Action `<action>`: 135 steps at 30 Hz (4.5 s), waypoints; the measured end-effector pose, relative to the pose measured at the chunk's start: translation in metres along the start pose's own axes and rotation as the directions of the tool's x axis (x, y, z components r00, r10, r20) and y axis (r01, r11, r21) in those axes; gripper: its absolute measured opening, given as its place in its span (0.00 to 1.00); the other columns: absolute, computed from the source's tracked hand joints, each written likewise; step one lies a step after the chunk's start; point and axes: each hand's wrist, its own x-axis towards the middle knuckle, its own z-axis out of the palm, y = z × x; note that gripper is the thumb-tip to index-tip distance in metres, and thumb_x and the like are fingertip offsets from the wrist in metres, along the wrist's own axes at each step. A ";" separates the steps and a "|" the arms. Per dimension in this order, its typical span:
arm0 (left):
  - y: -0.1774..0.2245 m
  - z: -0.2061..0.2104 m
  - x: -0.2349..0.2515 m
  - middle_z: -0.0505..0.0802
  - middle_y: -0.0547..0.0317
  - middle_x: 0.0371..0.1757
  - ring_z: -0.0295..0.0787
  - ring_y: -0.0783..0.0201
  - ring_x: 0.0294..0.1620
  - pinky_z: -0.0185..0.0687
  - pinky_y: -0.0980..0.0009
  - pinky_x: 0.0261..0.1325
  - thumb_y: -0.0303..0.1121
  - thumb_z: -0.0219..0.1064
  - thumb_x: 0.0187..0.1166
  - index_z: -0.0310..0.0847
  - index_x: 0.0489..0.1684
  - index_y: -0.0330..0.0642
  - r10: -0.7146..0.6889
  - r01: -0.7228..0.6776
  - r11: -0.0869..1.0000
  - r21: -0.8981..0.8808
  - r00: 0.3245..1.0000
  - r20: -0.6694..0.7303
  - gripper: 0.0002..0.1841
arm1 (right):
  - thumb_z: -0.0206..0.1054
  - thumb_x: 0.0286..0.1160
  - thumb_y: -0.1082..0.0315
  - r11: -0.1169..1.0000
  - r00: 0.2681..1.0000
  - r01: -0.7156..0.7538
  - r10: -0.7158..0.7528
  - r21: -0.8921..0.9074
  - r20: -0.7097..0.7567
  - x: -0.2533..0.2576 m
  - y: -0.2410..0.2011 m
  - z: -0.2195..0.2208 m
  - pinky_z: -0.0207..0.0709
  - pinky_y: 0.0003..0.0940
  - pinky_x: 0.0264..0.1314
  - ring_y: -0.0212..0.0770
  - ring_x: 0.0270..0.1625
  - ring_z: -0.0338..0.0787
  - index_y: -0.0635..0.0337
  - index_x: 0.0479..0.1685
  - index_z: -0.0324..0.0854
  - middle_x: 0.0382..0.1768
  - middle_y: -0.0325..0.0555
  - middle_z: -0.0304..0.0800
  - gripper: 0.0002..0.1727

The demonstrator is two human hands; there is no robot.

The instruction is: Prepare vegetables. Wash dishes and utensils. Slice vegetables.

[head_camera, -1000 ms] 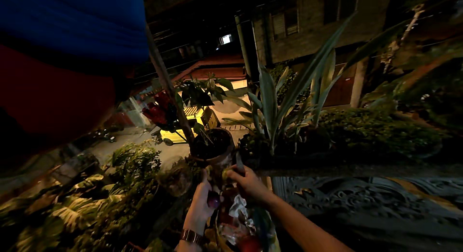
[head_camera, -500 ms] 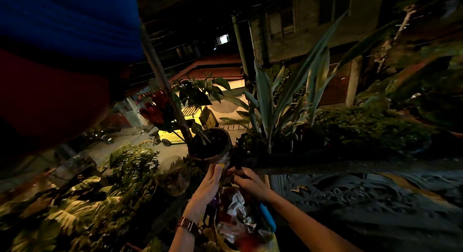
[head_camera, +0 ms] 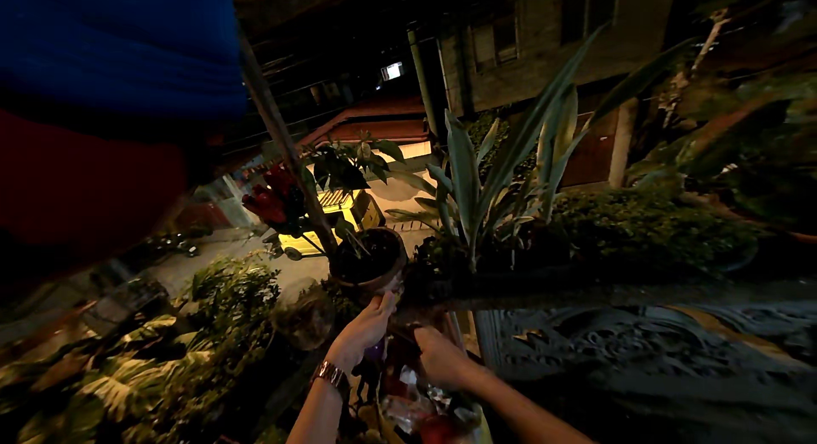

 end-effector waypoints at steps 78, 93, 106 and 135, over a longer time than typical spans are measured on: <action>-0.023 0.108 -0.053 0.92 0.56 0.36 0.90 0.67 0.30 0.87 0.71 0.31 0.43 0.43 0.95 0.80 0.52 0.40 -0.022 -0.312 0.075 -0.947 0.949 -0.314 0.20 | 0.63 0.84 0.57 0.608 0.931 0.319 -0.056 0.727 -0.361 -0.066 -0.001 0.007 0.79 0.24 0.25 0.29 0.23 0.85 0.59 0.52 0.83 0.28 0.39 0.89 0.14; -0.040 0.109 -0.054 0.89 0.59 0.23 0.89 0.66 0.21 0.87 0.71 0.22 0.41 0.48 0.93 0.75 0.27 0.45 -0.118 -0.268 0.000 -0.964 0.957 -0.266 0.20 | 0.63 0.82 0.66 0.527 0.985 0.169 -0.125 0.833 -0.121 -0.057 0.012 -0.010 0.74 0.18 0.21 0.25 0.20 0.81 0.58 0.56 0.78 0.31 0.37 0.89 0.10; -0.044 0.100 -0.063 0.90 0.52 0.33 0.86 0.68 0.24 0.83 0.76 0.23 0.27 0.60 0.85 0.78 0.61 0.33 0.055 -0.260 0.385 -0.886 0.964 -0.259 0.12 | 0.64 0.83 0.66 0.495 0.937 0.345 -0.130 0.797 -0.325 -0.042 0.000 0.006 0.81 0.21 0.29 0.28 0.29 0.88 0.63 0.58 0.79 0.44 0.43 0.93 0.13; -0.043 0.076 -0.069 0.88 0.58 0.32 0.80 0.72 0.22 0.75 0.78 0.21 0.31 0.65 0.78 0.83 0.51 0.38 0.190 -0.422 0.554 -0.718 0.904 -0.384 0.10 | 0.67 0.74 0.75 0.718 0.610 0.686 -0.656 -0.118 -0.445 -0.051 0.001 -0.003 0.85 0.35 0.63 0.50 0.61 0.89 0.66 0.67 0.84 0.62 0.65 0.84 0.20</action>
